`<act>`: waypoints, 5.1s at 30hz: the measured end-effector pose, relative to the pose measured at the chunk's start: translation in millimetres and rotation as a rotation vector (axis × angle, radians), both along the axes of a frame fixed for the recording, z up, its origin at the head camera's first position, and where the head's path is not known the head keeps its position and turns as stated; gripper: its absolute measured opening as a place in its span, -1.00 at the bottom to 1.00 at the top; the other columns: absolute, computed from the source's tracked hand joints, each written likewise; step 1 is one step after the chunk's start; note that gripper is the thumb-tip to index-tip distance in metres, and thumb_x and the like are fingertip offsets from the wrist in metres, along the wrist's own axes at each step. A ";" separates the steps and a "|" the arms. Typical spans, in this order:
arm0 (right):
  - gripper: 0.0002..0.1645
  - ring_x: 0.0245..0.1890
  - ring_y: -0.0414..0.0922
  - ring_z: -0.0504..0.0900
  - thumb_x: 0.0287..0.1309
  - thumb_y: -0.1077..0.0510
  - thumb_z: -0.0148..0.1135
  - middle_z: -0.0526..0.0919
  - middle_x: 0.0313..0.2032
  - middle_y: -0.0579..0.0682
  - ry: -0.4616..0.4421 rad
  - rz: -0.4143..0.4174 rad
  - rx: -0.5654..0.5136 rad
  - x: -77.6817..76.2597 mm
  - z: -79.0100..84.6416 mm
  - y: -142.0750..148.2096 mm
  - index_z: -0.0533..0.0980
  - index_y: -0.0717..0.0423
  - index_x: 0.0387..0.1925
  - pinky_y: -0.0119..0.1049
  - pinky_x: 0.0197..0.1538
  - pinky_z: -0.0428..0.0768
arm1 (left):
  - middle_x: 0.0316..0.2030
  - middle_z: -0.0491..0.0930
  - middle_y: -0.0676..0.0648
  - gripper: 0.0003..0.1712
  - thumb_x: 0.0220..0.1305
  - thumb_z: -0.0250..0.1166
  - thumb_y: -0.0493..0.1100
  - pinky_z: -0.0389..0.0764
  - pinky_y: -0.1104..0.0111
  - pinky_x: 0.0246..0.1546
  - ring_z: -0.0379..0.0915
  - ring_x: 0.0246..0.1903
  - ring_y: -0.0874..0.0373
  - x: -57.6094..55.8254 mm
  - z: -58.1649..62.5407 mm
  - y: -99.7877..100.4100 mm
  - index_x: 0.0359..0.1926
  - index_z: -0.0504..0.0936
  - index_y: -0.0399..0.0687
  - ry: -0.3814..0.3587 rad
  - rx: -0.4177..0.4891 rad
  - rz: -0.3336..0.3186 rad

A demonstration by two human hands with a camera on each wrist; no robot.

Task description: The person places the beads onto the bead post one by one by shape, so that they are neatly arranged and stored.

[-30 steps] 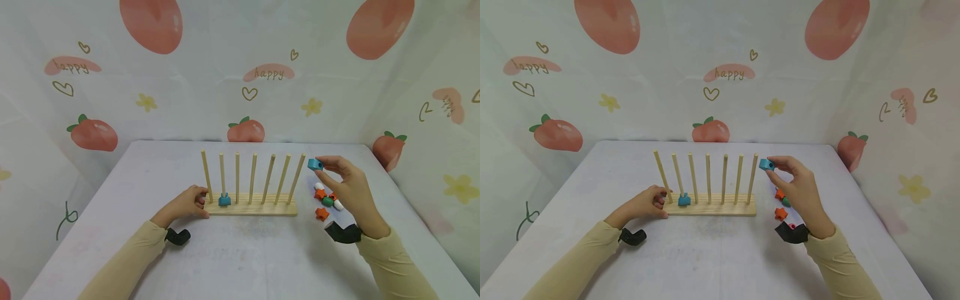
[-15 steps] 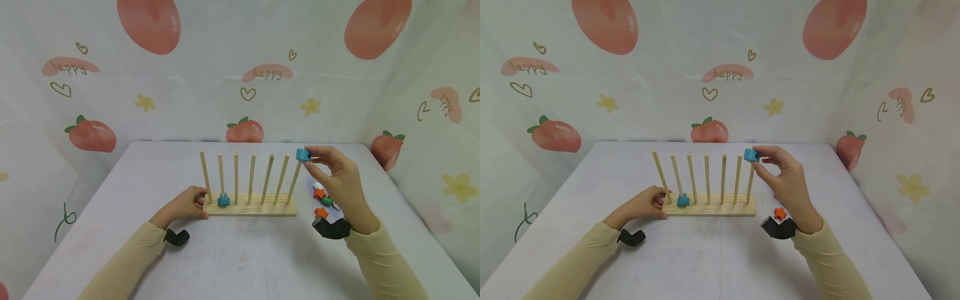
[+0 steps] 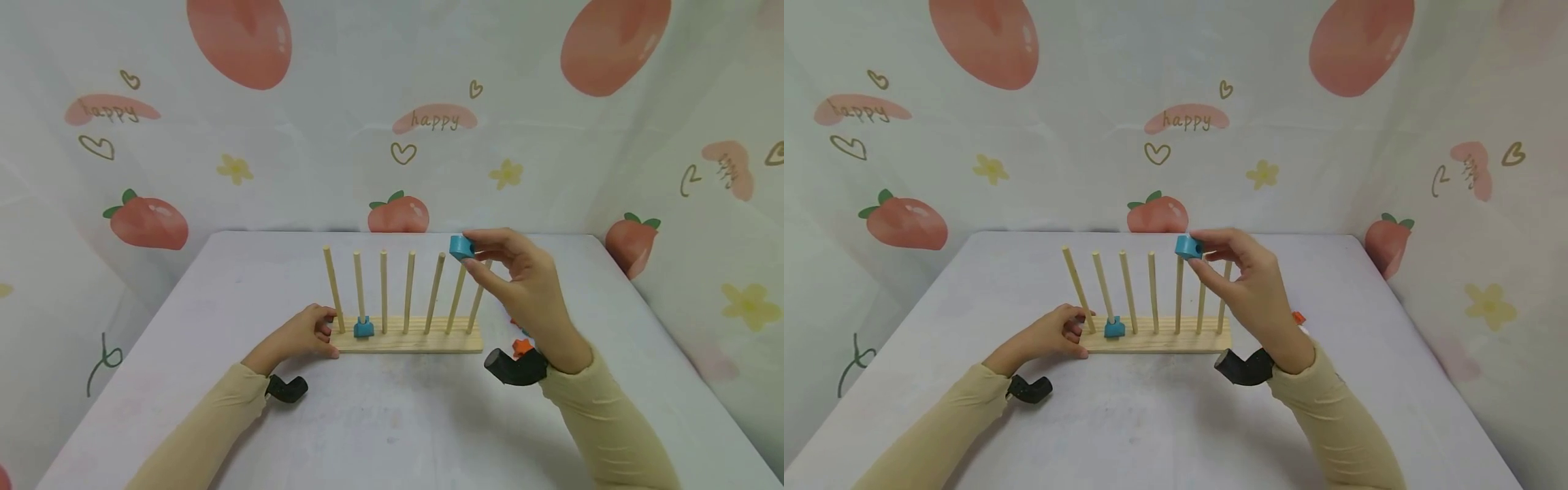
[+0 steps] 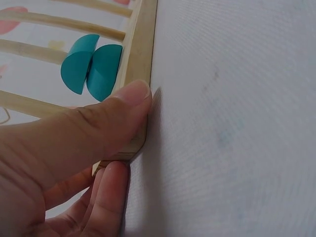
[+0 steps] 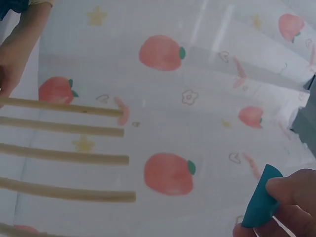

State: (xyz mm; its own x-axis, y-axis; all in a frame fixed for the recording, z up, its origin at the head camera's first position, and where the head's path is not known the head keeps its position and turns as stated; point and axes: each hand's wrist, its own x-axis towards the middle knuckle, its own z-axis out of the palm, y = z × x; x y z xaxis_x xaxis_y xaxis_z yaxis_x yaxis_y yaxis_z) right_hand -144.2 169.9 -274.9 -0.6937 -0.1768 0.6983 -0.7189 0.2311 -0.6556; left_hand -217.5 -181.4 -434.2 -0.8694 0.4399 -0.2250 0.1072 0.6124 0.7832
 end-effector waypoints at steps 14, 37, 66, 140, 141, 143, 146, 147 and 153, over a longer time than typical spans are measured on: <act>-0.61 -0.16 -0.17 0.63 0.03 0.47 0.34 0.62 -0.17 0.10 0.080 0.147 0.008 -10.0 12.3 -30.1 0.54 0.41 -0.03 -0.32 -0.04 0.62 | -0.04 0.38 -0.24 0.00 -0.14 0.61 -0.17 0.59 0.31 -0.14 0.48 -0.17 0.09 -0.7 -3.6 -3.0 0.27 0.30 -0.46 0.034 -0.010 -0.017; -0.56 -0.19 -0.14 0.59 0.00 0.41 0.40 0.62 -0.16 0.08 0.162 0.171 0.129 -39.7 -0.8 -70.3 0.56 0.30 -0.02 -0.24 -0.12 0.65 | -0.06 0.39 -0.25 -0.02 -0.14 0.60 -0.23 0.58 0.28 -0.13 0.48 -0.16 0.07 1.3 1.5 0.1 0.27 0.29 -0.46 0.022 -0.007 -0.008; -0.65 -0.22 -0.17 0.64 0.06 0.24 0.41 0.66 -0.13 0.04 0.154 0.138 0.264 -69.3 -16.2 -94.9 0.63 0.23 -0.07 -0.38 -0.08 0.61 | -0.08 0.39 -0.25 -0.05 -0.14 0.60 -0.23 0.60 0.27 -0.11 0.50 -0.18 0.07 0.0 0.6 -0.6 0.24 0.32 -0.46 0.028 0.004 -0.015; -0.54 -0.09 -0.17 0.61 0.02 0.11 0.47 0.68 -0.08 -0.04 0.063 0.063 0.389 -66.9 -12.5 -100.0 0.61 0.14 -0.01 -0.37 0.00 0.59 | -0.09 0.38 -0.24 -0.04 -0.15 0.60 -0.24 0.58 0.27 -0.12 0.48 -0.16 0.05 2.3 3.8 1.1 0.25 0.32 -0.45 0.021 -0.001 -0.006; -0.54 -0.07 -0.18 0.61 0.03 0.11 0.47 0.67 -0.06 -0.03 0.072 0.062 0.384 -66.9 -12.8 -99.8 0.61 0.14 0.00 -0.37 0.01 0.58 | -0.09 0.38 -0.24 -0.04 -0.15 0.60 -0.24 0.58 0.27 -0.11 0.48 -0.16 0.05 2.5 4.0 1.2 0.25 0.32 -0.45 0.021 -0.002 -0.007; -0.52 -0.03 -0.18 0.61 0.03 0.12 0.47 0.67 -0.02 -0.03 0.095 0.063 0.371 -66.6 -13.0 -99.3 0.60 0.15 0.01 -0.35 0.05 0.56 | -0.08 0.38 -0.24 -0.04 -0.14 0.60 -0.23 0.58 0.27 -0.11 0.48 -0.15 0.05 2.6 4.1 1.2 0.26 0.32 -0.45 0.022 -0.005 -0.009; -0.50 0.04 -0.19 0.58 0.04 0.12 0.46 0.66 0.01 -0.02 0.125 0.068 0.351 -65.3 -12.5 -97.5 0.58 0.14 0.04 -0.36 0.10 0.53 | -0.07 0.38 -0.25 -0.04 -0.14 0.60 -0.23 0.58 0.27 -0.11 0.47 -0.15 0.05 2.1 3.1 0.9 0.26 0.31 -0.46 0.023 -0.006 -0.011; -0.49 0.06 -0.19 0.57 0.04 0.13 0.46 0.65 0.02 -0.02 0.132 0.073 0.341 -64.6 -12.4 -96.4 0.57 0.14 0.06 -0.35 0.12 0.52 | -0.07 0.38 -0.25 -0.04 -0.14 0.60 -0.23 0.58 0.27 -0.11 0.47 -0.15 0.05 2.0 2.9 0.8 0.26 0.31 -0.46 0.024 -0.006 -0.011; -0.45 0.00 -0.17 0.59 0.04 0.17 0.46 0.64 0.03 0.01 0.176 0.071 0.304 -60.6 -10.9 -87.2 0.54 0.17 0.10 -0.37 -0.02 0.56 | -0.09 0.39 -0.24 -0.05 -0.15 0.60 -0.23 0.57 0.28 -0.12 0.47 -0.17 0.06 2.2 3.7 0.9 0.25 0.32 -0.45 0.030 -0.010 -0.006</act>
State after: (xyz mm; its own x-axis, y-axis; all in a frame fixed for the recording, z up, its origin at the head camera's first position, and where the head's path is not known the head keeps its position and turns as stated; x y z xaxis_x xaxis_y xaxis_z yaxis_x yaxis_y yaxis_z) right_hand -204.8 82.6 -285.7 -0.5458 -0.4382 0.7142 -0.8360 0.3421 -0.4290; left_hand -215.3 -180.5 -430.5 -0.8734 0.4428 -0.2028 0.1344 0.6194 0.7735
